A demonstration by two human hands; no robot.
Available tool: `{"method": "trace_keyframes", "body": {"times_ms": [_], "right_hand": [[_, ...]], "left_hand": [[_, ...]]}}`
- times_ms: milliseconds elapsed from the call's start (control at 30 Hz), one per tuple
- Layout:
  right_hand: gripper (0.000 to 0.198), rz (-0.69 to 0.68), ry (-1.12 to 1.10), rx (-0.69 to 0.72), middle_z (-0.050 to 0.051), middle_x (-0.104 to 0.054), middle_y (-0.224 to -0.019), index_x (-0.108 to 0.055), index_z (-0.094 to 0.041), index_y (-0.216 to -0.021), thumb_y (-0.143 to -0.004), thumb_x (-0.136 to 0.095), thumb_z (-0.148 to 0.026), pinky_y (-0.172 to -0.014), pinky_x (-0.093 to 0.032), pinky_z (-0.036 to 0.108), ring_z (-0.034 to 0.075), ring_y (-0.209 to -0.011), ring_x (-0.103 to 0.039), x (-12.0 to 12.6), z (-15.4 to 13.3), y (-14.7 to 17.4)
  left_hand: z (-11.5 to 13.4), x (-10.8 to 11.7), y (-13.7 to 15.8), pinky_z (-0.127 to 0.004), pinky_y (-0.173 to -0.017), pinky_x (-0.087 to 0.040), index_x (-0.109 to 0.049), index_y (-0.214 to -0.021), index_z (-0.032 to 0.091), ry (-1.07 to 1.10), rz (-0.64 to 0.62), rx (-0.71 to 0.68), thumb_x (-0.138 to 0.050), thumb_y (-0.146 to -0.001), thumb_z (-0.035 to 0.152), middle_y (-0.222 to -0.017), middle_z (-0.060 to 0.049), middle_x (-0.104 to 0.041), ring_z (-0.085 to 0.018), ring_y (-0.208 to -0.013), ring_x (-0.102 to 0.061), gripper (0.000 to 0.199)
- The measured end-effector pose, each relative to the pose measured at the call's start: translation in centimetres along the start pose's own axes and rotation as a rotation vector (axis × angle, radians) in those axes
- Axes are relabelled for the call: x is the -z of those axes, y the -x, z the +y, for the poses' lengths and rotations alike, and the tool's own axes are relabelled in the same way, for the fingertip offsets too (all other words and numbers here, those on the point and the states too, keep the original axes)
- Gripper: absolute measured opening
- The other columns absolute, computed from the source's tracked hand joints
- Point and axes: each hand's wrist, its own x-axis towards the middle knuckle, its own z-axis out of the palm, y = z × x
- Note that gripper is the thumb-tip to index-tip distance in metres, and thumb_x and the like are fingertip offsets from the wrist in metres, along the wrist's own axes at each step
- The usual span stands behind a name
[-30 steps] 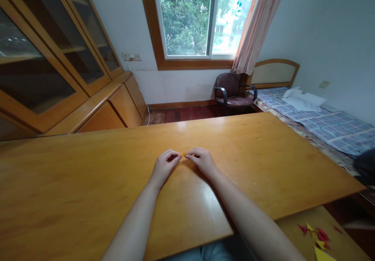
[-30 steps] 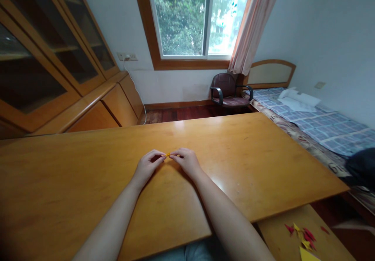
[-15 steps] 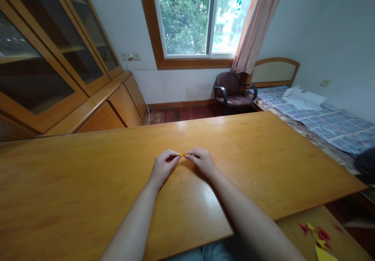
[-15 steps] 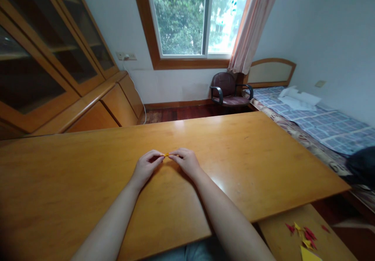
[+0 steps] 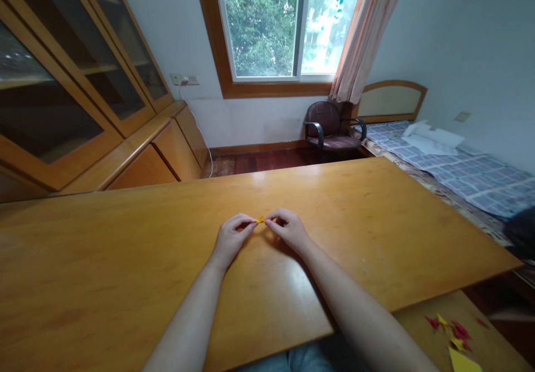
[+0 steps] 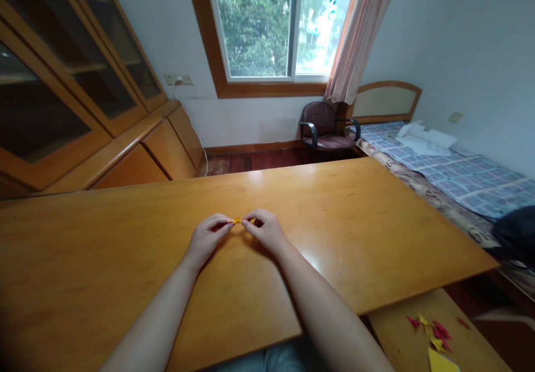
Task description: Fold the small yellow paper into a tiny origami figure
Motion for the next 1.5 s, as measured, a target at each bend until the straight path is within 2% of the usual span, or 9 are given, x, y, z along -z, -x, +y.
{"method": "trace_keyframes", "body": {"times_ms": [300, 600, 967, 1333, 1500], "right_hand": [[0.01, 0.001, 0.037, 0.027, 0.002, -0.07, -0.075, -0.074, -0.018, -0.085, -0.082, -0.068, -0.025, -0.058, -0.045, 0.023, 0.011, -0.059, -0.055, -0.1, -0.1, 0.1], [0.011, -0.01, 0.012, -0.005, 0.002, -0.07, -0.071, -0.075, -0.018, -0.084, -0.084, -0.068, -0.026, -0.056, -0.045, 0.022, 0.011, -0.055, -0.057, -0.1, -0.1, 0.1], [0.011, -0.002, 0.114, 0.102, 0.003, -0.073, -0.082, -0.074, -0.021, -0.09, -0.087, -0.066, -0.027, -0.063, -0.049, 0.025, 0.012, -0.063, -0.06, -0.3, 0.2, 0.3], [0.007, -0.038, 0.111, 0.083, 0.003, -0.072, -0.081, -0.074, -0.02, -0.087, -0.085, -0.067, -0.022, -0.064, -0.048, 0.024, 0.012, -0.065, -0.059, -0.2, 0.0, 0.1], [0.007, -0.031, 0.107, 0.071, 0.004, -0.073, -0.081, -0.073, -0.019, -0.085, -0.086, -0.067, -0.023, -0.065, -0.048, 0.024, 0.012, -0.065, -0.059, -0.1, -0.3, 0.1]], "left_hand": [[0.4, 0.0, 0.0, -0.028, -0.075, -0.051, -0.072, -0.079, 0.02, -0.033, -0.001, -0.005, -0.069, -0.084, 0.034, -0.081, -0.004, -0.071, -0.017, -0.078, -0.065, 0.016], [0.3, 0.0, -0.1, -0.028, -0.074, -0.051, -0.073, -0.08, 0.02, -0.046, -0.014, -0.017, -0.068, -0.085, 0.036, -0.081, -0.004, -0.071, -0.018, -0.078, -0.065, 0.017], [0.6, 0.0, -0.1, -0.028, -0.073, -0.052, -0.073, -0.079, 0.021, -0.068, -0.01, -0.023, -0.067, -0.086, 0.039, -0.081, -0.005, -0.072, -0.018, -0.078, -0.066, 0.02], [0.7, -0.1, -0.1, -0.028, -0.074, -0.05, -0.073, -0.081, 0.021, -0.072, -0.046, -0.015, -0.066, -0.087, 0.038, -0.082, -0.004, -0.072, -0.018, -0.079, -0.066, 0.019], [1.1, -0.1, -0.1, -0.027, -0.073, -0.05, -0.072, -0.08, 0.021, -0.081, -0.021, -0.021, -0.066, -0.087, 0.038, -0.08, -0.003, -0.07, -0.017, -0.077, -0.064, 0.019]]}}
